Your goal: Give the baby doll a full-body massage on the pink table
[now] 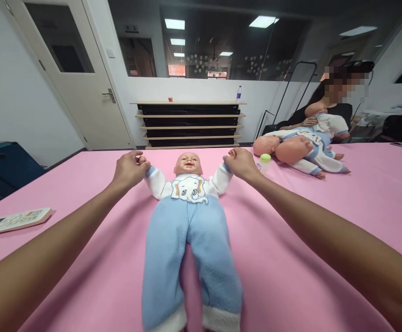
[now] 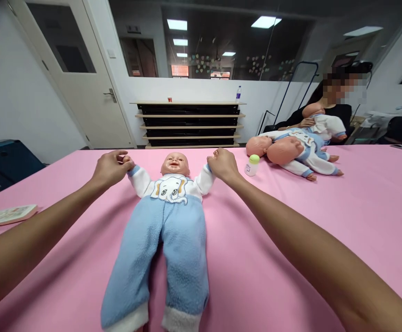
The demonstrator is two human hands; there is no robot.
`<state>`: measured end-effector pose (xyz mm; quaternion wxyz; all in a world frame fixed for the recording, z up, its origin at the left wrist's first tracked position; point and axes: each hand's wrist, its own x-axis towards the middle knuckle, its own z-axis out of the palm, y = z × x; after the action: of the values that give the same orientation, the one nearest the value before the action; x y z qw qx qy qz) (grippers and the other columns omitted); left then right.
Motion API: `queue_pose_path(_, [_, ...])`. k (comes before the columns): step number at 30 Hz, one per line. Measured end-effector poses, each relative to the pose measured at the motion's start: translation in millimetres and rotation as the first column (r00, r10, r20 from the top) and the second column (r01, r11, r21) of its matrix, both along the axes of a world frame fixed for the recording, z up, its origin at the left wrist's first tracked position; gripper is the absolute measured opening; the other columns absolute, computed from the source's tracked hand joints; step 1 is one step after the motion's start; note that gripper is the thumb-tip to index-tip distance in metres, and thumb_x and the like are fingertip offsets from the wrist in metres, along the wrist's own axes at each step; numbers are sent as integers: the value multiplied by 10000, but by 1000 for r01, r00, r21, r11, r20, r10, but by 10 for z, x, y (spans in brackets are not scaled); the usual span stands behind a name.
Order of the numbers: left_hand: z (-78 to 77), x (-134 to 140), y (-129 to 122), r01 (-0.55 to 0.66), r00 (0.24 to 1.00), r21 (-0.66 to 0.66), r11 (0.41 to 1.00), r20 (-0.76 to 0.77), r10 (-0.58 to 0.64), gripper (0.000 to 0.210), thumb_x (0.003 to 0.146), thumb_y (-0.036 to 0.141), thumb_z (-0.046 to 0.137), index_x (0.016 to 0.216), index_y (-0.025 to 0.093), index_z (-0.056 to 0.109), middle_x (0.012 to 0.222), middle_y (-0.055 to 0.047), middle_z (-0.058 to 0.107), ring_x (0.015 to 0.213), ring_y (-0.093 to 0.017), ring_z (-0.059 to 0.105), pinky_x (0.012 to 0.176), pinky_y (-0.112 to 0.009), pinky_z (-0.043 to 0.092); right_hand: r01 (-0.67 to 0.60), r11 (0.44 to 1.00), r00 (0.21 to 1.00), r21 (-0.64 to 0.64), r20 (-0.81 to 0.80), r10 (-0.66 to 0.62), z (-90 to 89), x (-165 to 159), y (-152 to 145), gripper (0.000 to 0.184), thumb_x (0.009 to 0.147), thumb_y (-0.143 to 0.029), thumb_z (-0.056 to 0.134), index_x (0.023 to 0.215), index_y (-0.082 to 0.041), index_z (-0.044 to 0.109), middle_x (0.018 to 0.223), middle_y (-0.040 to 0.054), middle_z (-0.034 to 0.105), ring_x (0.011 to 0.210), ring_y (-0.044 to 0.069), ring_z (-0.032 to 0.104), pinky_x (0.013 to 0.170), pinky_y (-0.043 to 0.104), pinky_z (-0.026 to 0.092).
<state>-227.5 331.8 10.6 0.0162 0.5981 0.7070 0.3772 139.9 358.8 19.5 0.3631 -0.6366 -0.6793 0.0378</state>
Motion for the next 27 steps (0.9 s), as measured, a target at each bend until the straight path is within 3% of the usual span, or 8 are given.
queue_pose_path(2, [88,-10,-417,18,999,-5,1000,-43,-18,580,779,371,626,1330,203,560,1016,-51,707,903,-200,647,771,-295,482,-55,998,998,25,-23,55,58,81,-377,287,815,-363,585,994,-159,678,919,52,695,807,172,589,672,255,391])
queue_pose_path(4, [75,23,-824,49,992,-36,998,-112,-53,573,798,395,599,1337,208,555,970,-41,699,905,-211,640,778,-306,479,-107,994,994,14,-32,107,27,124,-746,350,818,-352,590,1102,-162,667,986,61,697,862,178,604,716,253,410])
queue_pose_path(7, [-121,84,-1306,90,977,-101,991,-182,-107,547,832,424,540,1320,178,563,944,-59,672,891,-230,630,774,-321,477,-138,990,990,-38,-34,136,-159,145,-1193,373,847,-305,548,1175,-155,643,1059,88,678,893,179,605,730,246,415])
queue_pose_path(10, [-409,130,-1586,93,973,-172,981,-195,-126,470,852,404,493,1247,174,600,999,-87,638,878,-237,625,775,-324,469,-130,986,991,-100,-1,131,-428,152,-1477,355,882,-268,499,1191,-149,626,1087,105,651,904,177,597,754,250,406])
queue_pose_path(14, [-692,198,-1743,108,970,-249,962,-185,-157,330,871,319,449,1117,183,622,982,-97,603,901,-243,613,784,-323,454,-142,976,988,-162,35,150,-738,151,-1671,261,915,-268,476,1099,-150,619,1037,95,628,905,172,581,766,249,381])
queue_pose_path(18, [-824,234,-1765,91,977,-210,974,-169,-128,285,880,303,439,1083,190,604,996,-95,587,888,-236,605,779,-327,452,-123,974,988,-192,66,138,-885,131,-1743,192,945,-290,459,1002,-150,578,979,80,600,826,156,560,698,243,348])
queue_pose_path(22, [-852,211,-1741,102,983,-187,977,-129,-127,282,879,291,435,1079,186,603,1025,-105,601,933,-244,600,794,-332,452,-89,973,986,-214,123,117,-932,130,-1738,192,939,-287,470,1033,-142,551,996,84,597,778,154,553,654,249,322])
queue_pose_path(27, [-751,81,-1710,101,985,-212,972,-118,-128,293,879,303,434,1072,203,630,1023,-111,661,954,-270,618,789,-345,454,-95,983,995,-158,21,99,-943,230,-1653,279,914,-283,488,1130,-135,584,1044,102,624,904,183,590,750,258,382])
